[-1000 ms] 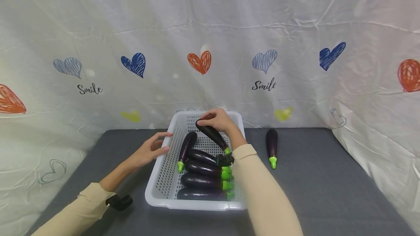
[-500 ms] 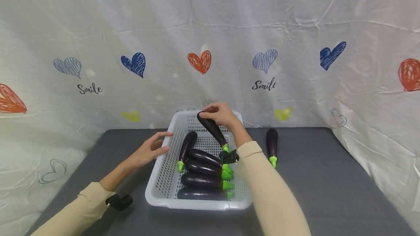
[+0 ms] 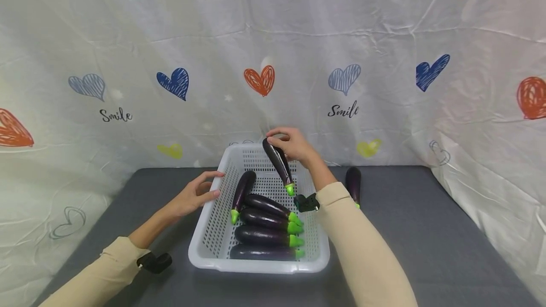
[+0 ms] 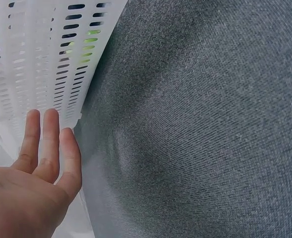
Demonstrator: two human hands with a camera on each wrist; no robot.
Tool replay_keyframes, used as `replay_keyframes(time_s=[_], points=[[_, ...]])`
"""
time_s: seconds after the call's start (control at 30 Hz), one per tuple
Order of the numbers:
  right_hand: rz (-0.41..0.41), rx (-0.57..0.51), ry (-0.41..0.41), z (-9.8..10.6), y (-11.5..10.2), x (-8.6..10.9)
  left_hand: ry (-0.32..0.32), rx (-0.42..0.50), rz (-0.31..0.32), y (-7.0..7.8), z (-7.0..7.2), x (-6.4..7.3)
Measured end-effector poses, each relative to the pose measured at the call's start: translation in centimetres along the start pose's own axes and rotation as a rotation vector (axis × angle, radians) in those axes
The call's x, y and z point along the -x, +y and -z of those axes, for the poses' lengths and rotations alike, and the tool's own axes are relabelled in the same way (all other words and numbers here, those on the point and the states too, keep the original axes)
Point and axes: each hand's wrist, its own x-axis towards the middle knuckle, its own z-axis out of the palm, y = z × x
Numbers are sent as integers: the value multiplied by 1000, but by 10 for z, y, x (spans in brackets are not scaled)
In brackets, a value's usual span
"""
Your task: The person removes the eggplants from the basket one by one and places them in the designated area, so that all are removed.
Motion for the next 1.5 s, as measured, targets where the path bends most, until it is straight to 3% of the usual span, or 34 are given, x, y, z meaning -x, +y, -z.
replay_keyframes(time_s=[0.63, 1.13, 1.5], points=[[-46, -23, -29, 10, -7, 8, -16, 17, -20, 2, 2, 1], [-40, -42, -108, 22, 0, 16, -20, 16, -20, 1, 1, 0], [-55, -33, -76, 26, -7, 24, -18, 33, -12, 2, 1, 0]])
